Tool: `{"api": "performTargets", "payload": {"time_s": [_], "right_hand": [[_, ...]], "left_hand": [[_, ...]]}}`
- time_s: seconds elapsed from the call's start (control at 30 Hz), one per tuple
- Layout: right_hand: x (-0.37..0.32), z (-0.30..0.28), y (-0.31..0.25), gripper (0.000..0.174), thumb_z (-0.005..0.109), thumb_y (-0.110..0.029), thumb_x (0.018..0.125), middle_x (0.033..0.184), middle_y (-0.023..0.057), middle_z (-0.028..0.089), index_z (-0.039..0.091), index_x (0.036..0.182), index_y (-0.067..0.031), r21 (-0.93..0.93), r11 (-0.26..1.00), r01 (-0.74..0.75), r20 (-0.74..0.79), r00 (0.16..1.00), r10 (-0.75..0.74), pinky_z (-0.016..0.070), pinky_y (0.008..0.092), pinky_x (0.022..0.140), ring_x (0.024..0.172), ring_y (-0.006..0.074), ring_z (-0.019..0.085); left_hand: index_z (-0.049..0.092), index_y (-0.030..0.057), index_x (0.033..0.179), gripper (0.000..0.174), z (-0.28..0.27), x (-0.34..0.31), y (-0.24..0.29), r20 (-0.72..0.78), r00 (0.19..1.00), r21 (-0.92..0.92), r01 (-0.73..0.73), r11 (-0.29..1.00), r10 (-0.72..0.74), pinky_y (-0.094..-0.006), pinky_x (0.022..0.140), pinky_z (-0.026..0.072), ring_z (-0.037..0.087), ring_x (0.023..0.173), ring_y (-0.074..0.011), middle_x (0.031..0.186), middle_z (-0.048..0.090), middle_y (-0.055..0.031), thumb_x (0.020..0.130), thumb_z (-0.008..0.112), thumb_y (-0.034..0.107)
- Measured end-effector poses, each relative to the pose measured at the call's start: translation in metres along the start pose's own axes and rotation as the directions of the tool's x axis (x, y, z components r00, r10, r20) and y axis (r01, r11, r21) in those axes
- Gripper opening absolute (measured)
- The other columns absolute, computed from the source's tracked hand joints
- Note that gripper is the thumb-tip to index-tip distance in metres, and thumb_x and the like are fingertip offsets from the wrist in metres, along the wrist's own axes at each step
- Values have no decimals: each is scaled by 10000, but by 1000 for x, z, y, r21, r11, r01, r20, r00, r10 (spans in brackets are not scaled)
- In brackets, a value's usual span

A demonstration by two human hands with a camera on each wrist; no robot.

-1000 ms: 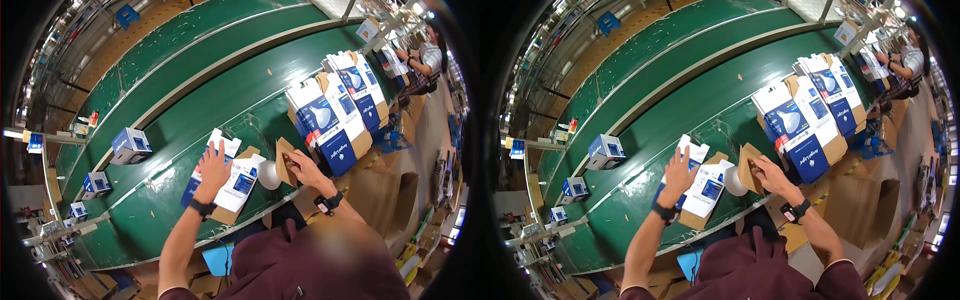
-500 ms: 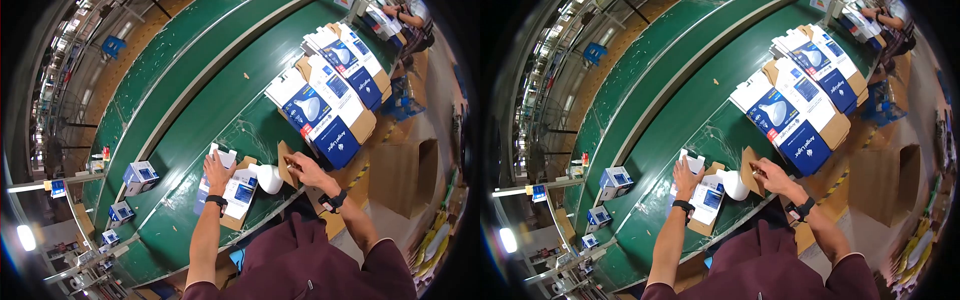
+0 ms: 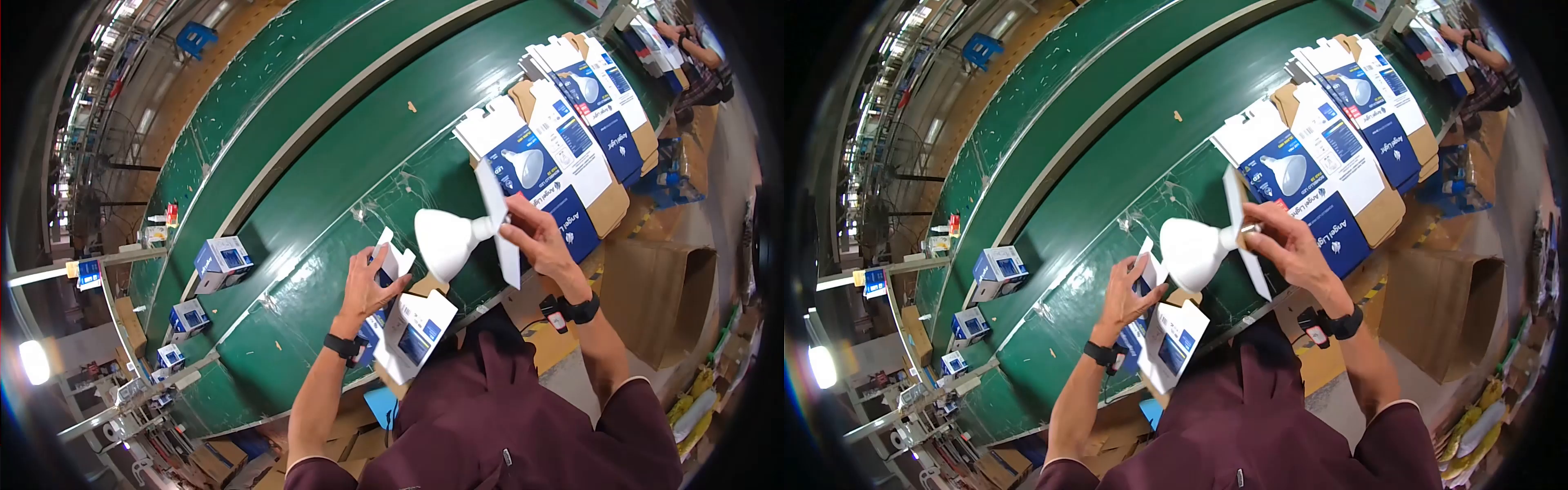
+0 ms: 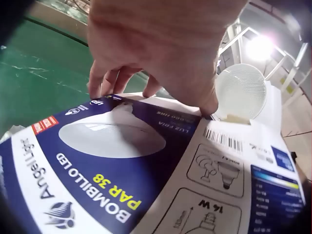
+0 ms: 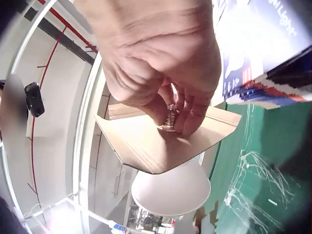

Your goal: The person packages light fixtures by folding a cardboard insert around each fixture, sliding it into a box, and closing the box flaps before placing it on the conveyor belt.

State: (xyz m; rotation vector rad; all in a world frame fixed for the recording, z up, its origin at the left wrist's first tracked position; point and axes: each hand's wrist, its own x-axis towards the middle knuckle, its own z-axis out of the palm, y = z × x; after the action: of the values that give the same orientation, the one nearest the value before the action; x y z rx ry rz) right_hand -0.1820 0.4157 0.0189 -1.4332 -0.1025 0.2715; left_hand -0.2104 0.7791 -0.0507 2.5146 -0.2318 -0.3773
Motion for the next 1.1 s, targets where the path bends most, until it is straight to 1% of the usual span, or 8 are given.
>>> {"api": "performTargets", "payload": {"time_s": [0.3,0.47,0.6,0.7,0.73,0.87,0.97,1.1], "right_hand": [[-11,15,-10,423,673,-69,990,1046,96,573,636,1408,-20,-453,891,-14,186,976,110,489,329,903,983,219,598],[-6,32,-38,407,662,-9,1000,1172,48,588,638,1406,17,-38,995,-90,129,987,94,482,249,934,1056,119,596],[-14,48,7,381,635,-28,1021,1221,67,615,630,1397,38,183,964,-194,300,945,133,466,268,1006,1139,123,602],[-20,41,44,386,726,-66,978,1158,9,667,678,1353,10,195,908,-370,328,897,295,519,239,879,1021,90,649],[-23,43,55,388,790,-90,940,1113,1,728,715,1311,-5,306,903,-302,264,938,225,564,245,822,947,84,691],[-27,42,56,355,787,-90,947,1140,70,778,724,1283,4,314,884,-346,256,928,272,612,307,881,980,110,729],[-28,40,46,346,765,-99,968,1123,33,766,716,1295,2,299,862,-409,221,909,354,601,280,869,966,106,729],[-21,47,34,347,683,-76,1010,1121,48,662,680,1346,12,1,997,-82,313,947,78,528,294,861,1000,119,629]], "left_hand": [[527,55,1521,942,-28,-43,8,-103,988,100,-105,989,115,-509,1045,474,525,1239,-437,1415,502,-241,716,887,386],[428,59,1581,1036,-19,-39,-8,43,997,-20,66,998,-65,-543,1115,447,476,1326,-483,1480,419,-263,729,886,430],[364,71,1625,1061,-20,-34,0,-38,997,35,-65,997,67,-545,1140,429,455,1366,-493,1535,393,-270,743,855,397],[337,67,1637,1058,-33,-38,1,-60,990,33,-126,991,128,-541,1152,417,446,1387,-495,1567,389,-281,755,830,382],[337,49,1633,1032,-36,-40,1,-71,991,-20,-117,993,115,-535,1163,407,437,1411,-489,1586,394,-290,773,802,379],[329,6,1628,1000,-47,-55,6,-110,970,-87,-226,970,216,-531,1180,387,426,1432,-493,1602,386,-298,798,752,367],[332,-1,1625,1022,-61,-67,24,-102,948,-43,-306,951,300,-546,1176,386,432,1427,-496,1597,386,-308,786,764,391],[355,-4,1605,1102,-69,-78,46,-109,937,-2,-333,943,331,-554,1175,384,428,1418,-515,1606,361,-314,733,808,494]]}}
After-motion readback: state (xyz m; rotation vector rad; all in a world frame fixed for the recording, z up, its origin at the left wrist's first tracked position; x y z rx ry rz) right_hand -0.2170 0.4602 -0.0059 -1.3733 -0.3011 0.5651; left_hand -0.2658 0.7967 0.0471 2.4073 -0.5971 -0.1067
